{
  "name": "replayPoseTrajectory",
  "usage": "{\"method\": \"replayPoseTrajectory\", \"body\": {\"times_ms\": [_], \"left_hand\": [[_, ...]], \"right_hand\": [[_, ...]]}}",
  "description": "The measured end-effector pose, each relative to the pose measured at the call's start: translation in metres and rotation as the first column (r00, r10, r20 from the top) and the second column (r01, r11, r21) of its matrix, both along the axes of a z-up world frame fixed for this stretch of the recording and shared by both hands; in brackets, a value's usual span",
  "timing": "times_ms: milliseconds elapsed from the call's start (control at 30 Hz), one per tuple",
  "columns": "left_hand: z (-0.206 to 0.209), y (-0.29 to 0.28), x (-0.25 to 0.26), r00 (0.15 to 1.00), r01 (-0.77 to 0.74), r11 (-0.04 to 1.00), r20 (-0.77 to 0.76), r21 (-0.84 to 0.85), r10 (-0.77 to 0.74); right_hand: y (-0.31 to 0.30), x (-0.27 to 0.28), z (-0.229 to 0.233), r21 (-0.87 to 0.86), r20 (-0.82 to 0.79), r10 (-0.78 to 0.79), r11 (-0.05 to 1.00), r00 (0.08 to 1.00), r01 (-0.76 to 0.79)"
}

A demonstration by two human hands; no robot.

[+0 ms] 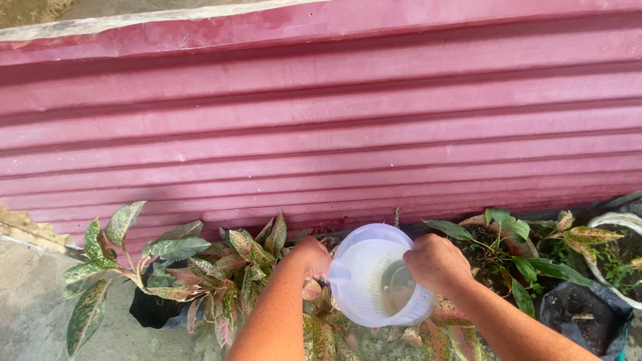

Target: The person scoops water from a large blue barrel using a plastic pitcher and pours the water into several potted plants near a red corrugated wall.

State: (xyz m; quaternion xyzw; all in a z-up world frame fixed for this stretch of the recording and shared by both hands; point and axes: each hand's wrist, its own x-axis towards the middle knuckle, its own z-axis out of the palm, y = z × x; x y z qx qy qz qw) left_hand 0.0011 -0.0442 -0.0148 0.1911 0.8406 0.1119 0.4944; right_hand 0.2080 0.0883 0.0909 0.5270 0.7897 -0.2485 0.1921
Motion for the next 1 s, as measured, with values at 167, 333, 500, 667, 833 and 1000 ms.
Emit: {"method": "replayPoseTrajectory", "body": {"times_ms": [167,333,500,667,833,1000], "left_hand": [[0.014,0.007,-0.011,0.996,-0.092,0.994,-0.01,0.063,0.093],[0.038,0.025,-0.01,0.992,-0.095,0.981,-0.069,0.17,0.108],[0.049,0.046,0.001,0.983,-0.17,0.952,-0.026,0.256,0.182],[0.039,0.063,0.012,0.996,-0.082,0.966,-0.025,0.246,0.091],[0.032,0.066,0.025,1.0,-0.021,0.978,-0.016,0.205,0.025],[0.033,0.054,0.038,0.997,-0.072,0.988,0.027,0.138,0.069]], "right_hand": [[0.007,-0.01,0.009,0.022,-0.033,-0.017,1.0,0.999,0.017],[0.027,-0.009,0.013,0.059,-0.088,-0.029,0.998,0.996,0.035],[0.049,0.003,0.013,0.099,-0.115,-0.057,0.993,0.992,0.069],[0.059,0.018,0.016,0.123,-0.119,-0.103,0.985,0.988,0.118],[0.061,0.035,0.009,0.177,-0.108,0.0,0.984,0.994,0.019],[0.049,0.037,0.01,0.108,-0.075,-0.031,0.993,0.997,0.039]]}}
